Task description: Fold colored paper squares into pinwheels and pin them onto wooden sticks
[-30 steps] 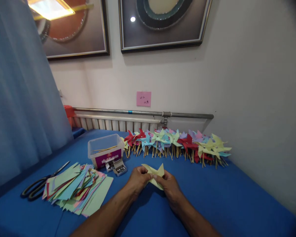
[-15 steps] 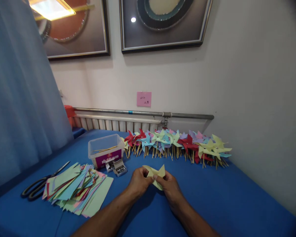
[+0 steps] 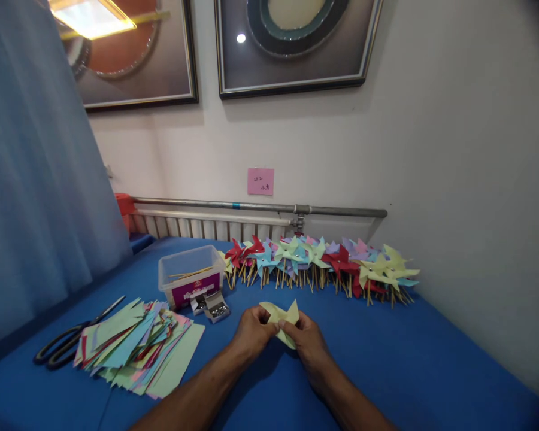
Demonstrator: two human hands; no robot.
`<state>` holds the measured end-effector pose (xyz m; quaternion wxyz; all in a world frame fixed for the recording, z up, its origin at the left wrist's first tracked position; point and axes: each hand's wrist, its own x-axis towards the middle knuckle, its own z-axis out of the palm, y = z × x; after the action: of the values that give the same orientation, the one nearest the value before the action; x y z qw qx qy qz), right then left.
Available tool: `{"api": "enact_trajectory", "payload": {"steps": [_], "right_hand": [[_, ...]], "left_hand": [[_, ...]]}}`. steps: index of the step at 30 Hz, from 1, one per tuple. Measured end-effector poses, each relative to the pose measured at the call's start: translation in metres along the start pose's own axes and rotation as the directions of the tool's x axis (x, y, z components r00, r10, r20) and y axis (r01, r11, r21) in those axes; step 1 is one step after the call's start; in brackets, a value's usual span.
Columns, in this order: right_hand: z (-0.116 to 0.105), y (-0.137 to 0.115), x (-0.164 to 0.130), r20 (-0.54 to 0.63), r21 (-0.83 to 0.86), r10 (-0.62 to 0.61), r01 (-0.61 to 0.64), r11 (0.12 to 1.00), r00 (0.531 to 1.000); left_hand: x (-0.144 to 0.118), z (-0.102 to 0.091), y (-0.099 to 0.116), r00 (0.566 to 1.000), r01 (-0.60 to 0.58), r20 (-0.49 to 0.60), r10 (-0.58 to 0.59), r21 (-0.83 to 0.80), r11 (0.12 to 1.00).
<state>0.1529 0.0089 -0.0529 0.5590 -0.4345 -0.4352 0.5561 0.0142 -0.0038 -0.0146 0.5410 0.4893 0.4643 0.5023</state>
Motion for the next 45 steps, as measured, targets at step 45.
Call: {"api": "enact_trajectory", "payload": {"steps": [45], "right_hand": [[0.007, -0.015, -0.009, -0.007, 0.071, 0.011, -0.011, 0.997, 1.0]], "left_hand": [[0.019, -0.135, 0.106, 0.815, -0.06, -0.368, 0.447, 0.715, 0.697]]}}
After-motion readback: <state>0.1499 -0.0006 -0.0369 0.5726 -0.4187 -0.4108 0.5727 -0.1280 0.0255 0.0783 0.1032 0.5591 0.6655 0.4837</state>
